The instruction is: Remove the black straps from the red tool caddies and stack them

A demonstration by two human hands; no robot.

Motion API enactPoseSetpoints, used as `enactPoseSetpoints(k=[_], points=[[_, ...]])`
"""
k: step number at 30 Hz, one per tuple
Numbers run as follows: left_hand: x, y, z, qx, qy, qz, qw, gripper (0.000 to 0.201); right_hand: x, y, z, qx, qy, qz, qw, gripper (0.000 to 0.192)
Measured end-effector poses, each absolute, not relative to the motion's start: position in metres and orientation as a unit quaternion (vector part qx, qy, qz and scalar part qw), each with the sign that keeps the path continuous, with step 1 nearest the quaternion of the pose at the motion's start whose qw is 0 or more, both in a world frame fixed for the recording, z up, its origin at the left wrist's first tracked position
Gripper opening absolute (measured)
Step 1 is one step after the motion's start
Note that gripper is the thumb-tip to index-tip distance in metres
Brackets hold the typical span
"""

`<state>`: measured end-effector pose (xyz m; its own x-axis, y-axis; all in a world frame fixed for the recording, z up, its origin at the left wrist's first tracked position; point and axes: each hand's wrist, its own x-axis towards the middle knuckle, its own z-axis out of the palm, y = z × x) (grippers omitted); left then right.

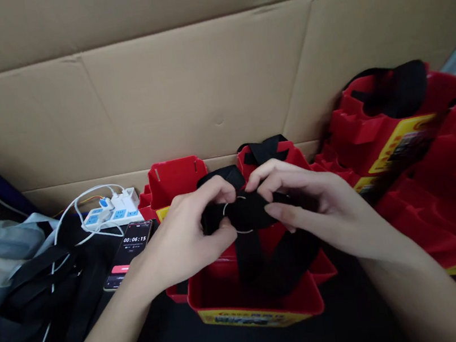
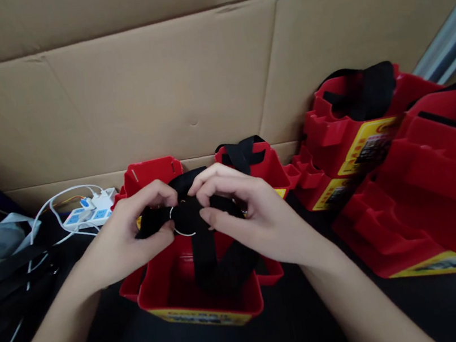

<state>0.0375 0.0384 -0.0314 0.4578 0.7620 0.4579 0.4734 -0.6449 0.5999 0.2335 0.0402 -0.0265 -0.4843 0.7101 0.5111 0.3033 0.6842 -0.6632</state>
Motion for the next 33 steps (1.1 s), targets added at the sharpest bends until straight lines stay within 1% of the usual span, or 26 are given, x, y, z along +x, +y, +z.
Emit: enactPoseSetpoints(k=[3, 5, 10, 13, 17, 20, 24, 26, 29, 30, 31, 33], points=[[0.041, 0.034, -0.031, 0.775, 0.423, 0.422, 0.207, 0.015, 0.231, 0.044, -0.034, -0.299, -0.779, 0.307, 0.458, 0.008], [0.042, 0.034, -0.033, 0.746, 0.458, 0.449, 0.179, 0.018, 0.227, 0.046, -0.04, -0.292, -0.762, 0.326, 0.477, 0.007], [0.039, 0.043, -0.04, 0.726, 0.519, 0.445, 0.071, 0.02, 0.221, 0.051, -0.048, -0.233, -0.751, 0.357, 0.504, 0.008], [0.033, 0.047, -0.039, 0.732, 0.521, 0.435, 0.059, 0.017, 0.224, 0.057, -0.05, -0.198, -0.722, 0.41, 0.521, 0.008], [0.029, 0.046, -0.034, 0.735, 0.522, 0.429, 0.054, 0.013, 0.228, 0.069, -0.055, -0.155, -0.688, 0.477, 0.524, 0.013], [0.03, 0.045, -0.034, 0.734, 0.531, 0.419, 0.058, 0.009, 0.229, 0.076, -0.059, -0.128, -0.678, 0.521, 0.503, 0.017], [0.03, 0.046, -0.036, 0.728, 0.546, 0.412, 0.057, 0.003, 0.23, 0.079, -0.062, -0.117, -0.674, 0.558, 0.47, 0.015], [0.028, 0.049, -0.037, 0.726, 0.541, 0.41, 0.109, 0.005, 0.231, 0.078, -0.062, -0.111, -0.671, 0.573, 0.458, 0.015], [0.023, 0.054, -0.036, 0.738, 0.464, 0.399, 0.284, 0.004, 0.239, 0.077, -0.056, -0.087, -0.67, 0.583, 0.452, 0.017], [0.022, 0.055, -0.036, 0.741, 0.431, 0.397, 0.326, 0.004, 0.242, 0.076, -0.052, -0.09, -0.681, 0.576, 0.443, 0.018], [0.022, 0.056, -0.035, 0.746, 0.408, 0.398, 0.343, 0.004, 0.245, 0.075, -0.049, -0.102, -0.701, 0.56, 0.43, 0.019], [0.022, 0.055, -0.034, 0.762, 0.399, 0.411, 0.301, 0.006, 0.248, 0.069, -0.041, -0.156, -0.747, 0.503, 0.406, 0.019]])
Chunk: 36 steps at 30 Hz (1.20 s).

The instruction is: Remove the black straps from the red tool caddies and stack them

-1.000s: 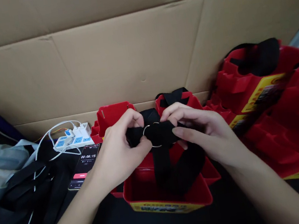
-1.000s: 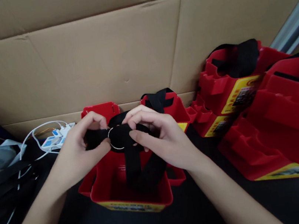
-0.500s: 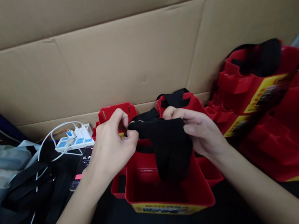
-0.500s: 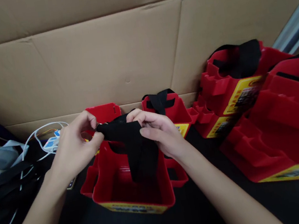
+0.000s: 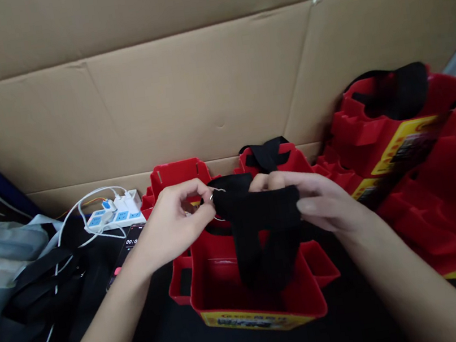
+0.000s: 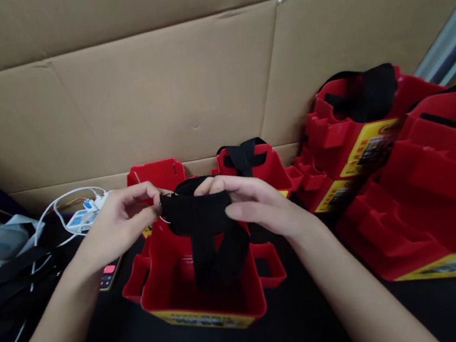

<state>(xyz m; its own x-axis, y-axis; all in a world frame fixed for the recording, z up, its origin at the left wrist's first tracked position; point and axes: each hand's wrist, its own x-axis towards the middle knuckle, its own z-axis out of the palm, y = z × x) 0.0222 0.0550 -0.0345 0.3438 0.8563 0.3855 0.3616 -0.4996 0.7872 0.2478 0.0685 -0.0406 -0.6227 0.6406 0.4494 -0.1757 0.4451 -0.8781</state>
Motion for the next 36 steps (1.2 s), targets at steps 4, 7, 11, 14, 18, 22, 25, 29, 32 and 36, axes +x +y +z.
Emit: enactPoseSetpoints(k=[4, 7, 11, 14, 18, 22, 25, 29, 32, 36], points=[[0.032, 0.045, -0.037, 0.79, 0.42, 0.418, 0.16, 0.006, 0.235, 0.046, -0.035, -0.296, -0.81, 0.315, 0.396, 0.041], [0.042, 0.036, -0.039, 0.788, 0.416, 0.43, 0.148, 0.007, 0.215, 0.031, -0.044, -0.385, -0.839, 0.154, 0.353, 0.065], [0.039, 0.034, -0.035, 0.857, 0.349, 0.349, 0.15, 0.006, 0.203, 0.028, -0.052, -0.416, -0.845, 0.105, 0.318, 0.054], [0.021, 0.042, -0.029, 0.893, 0.31, 0.281, 0.166, 0.02, 0.206, 0.03, -0.048, -0.394, -0.848, 0.11, 0.338, 0.043], [-0.01, 0.06, -0.027, 0.865, 0.307, 0.381, 0.107, 0.014, 0.218, 0.033, -0.037, -0.362, -0.824, 0.082, 0.429, 0.026], [-0.045, 0.083, -0.031, 0.762, 0.424, 0.489, 0.0, 0.011, 0.242, 0.038, -0.025, -0.368, -0.783, 0.06, 0.498, 0.015], [-0.074, 0.095, -0.032, 0.702, 0.542, 0.459, -0.055, 0.017, 0.267, 0.036, -0.013, -0.385, -0.728, 0.101, 0.559, 0.01], [-0.094, 0.095, -0.028, 0.695, 0.597, 0.401, -0.009, 0.021, 0.281, 0.029, -0.005, -0.392, -0.706, 0.152, 0.57, 0.013], [-0.083, 0.087, -0.024, 0.74, 0.572, 0.352, 0.037, 0.021, 0.266, 0.029, -0.013, -0.389, -0.828, 0.161, 0.372, 0.014], [-0.048, 0.073, -0.023, 0.809, 0.52, 0.273, -0.017, 0.034, 0.255, 0.039, -0.025, -0.415, -0.884, 0.062, 0.206, 0.009]])
